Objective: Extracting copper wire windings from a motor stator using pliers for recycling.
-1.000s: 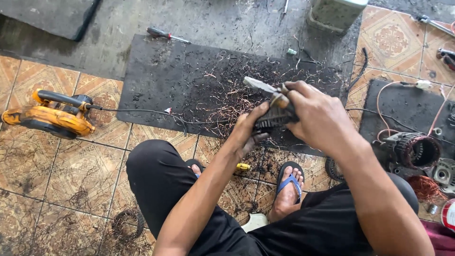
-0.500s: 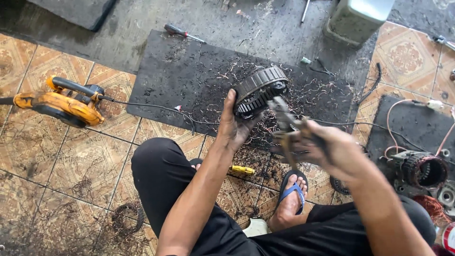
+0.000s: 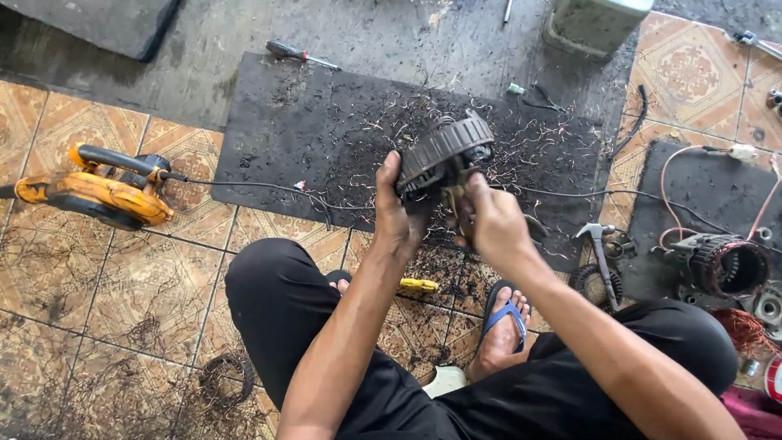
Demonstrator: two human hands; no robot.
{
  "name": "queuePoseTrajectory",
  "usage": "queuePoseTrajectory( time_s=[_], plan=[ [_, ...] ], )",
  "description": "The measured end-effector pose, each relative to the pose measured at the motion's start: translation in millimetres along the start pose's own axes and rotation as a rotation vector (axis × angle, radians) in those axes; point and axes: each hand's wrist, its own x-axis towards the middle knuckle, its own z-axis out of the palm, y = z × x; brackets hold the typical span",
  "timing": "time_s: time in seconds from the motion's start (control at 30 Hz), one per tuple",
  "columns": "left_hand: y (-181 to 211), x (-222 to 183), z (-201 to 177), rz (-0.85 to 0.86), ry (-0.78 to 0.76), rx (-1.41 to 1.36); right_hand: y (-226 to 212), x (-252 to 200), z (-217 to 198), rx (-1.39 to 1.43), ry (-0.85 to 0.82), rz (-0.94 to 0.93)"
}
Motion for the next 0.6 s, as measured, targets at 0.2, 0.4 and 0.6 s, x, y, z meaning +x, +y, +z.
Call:
queuePoseTrajectory(
  time_s=[0.2,0.4,0.6],
  plan=[
    [-6.0,-7.6,-4.3,0.071,0.032,0.116,15.7,9.6,3.2,-0.740,0.048,-0.523],
    [3.5,-8.5,-3.3,0.085,0.049,0.099,-1.6,-7.3,15.5,-1.029,0.069,-0.621],
    [10.2,-11.1,2.4,0.083,0.082,0.131,1.6,-0.2,19.6,-1.097,0.090,-0.625]
  ],
)
